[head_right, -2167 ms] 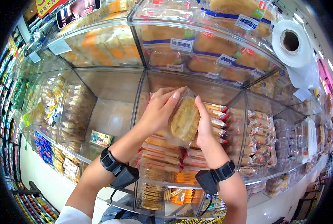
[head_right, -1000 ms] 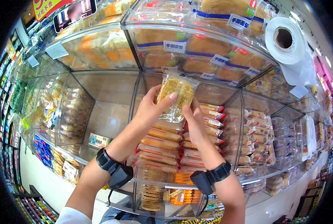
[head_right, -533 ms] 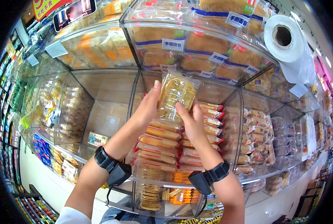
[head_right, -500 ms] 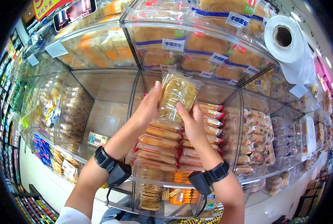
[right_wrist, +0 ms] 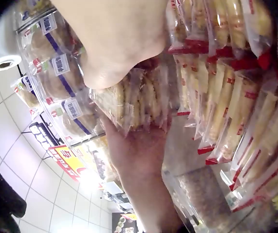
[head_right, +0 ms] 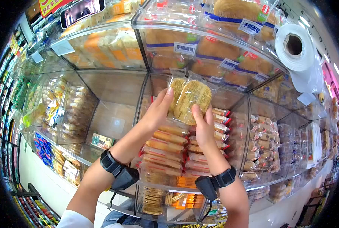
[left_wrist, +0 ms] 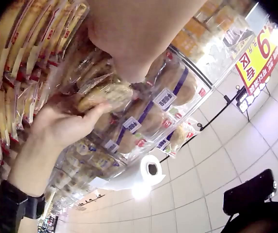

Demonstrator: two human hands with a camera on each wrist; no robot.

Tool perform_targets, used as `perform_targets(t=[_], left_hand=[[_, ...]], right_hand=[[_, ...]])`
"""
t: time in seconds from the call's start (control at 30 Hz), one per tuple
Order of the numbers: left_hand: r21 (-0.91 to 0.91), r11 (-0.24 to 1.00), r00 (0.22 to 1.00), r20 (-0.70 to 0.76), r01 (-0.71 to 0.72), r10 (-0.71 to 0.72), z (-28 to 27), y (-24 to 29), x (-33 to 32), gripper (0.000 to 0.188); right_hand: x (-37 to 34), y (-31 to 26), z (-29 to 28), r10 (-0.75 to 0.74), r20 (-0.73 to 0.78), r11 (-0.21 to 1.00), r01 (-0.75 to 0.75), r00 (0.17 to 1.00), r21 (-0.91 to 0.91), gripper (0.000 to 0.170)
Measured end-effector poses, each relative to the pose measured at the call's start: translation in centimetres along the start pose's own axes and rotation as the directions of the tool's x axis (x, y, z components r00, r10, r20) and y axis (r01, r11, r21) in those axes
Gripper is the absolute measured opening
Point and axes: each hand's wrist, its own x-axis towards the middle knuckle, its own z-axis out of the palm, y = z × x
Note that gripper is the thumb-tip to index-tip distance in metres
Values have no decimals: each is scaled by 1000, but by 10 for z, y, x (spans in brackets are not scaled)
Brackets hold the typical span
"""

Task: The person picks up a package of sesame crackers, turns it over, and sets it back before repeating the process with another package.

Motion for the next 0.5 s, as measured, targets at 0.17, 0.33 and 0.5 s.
perform_targets(t=[0.17,0.33,0.5], left_hand=[[-52,997,994,82,-63,67,6,-7,3,62],[-52,994,989,111,-97,102,5,-17,8,64],[-290,904,945,190,313,-266,-1,19,-5,59]], right_hand=[[-2,-4,2,-5,42,995,9,999,-97,52],[-3,-8,5,-4,83,993,13,997,-118,52],[7,-4,-8,-14,93,990,0,996,143,55]])
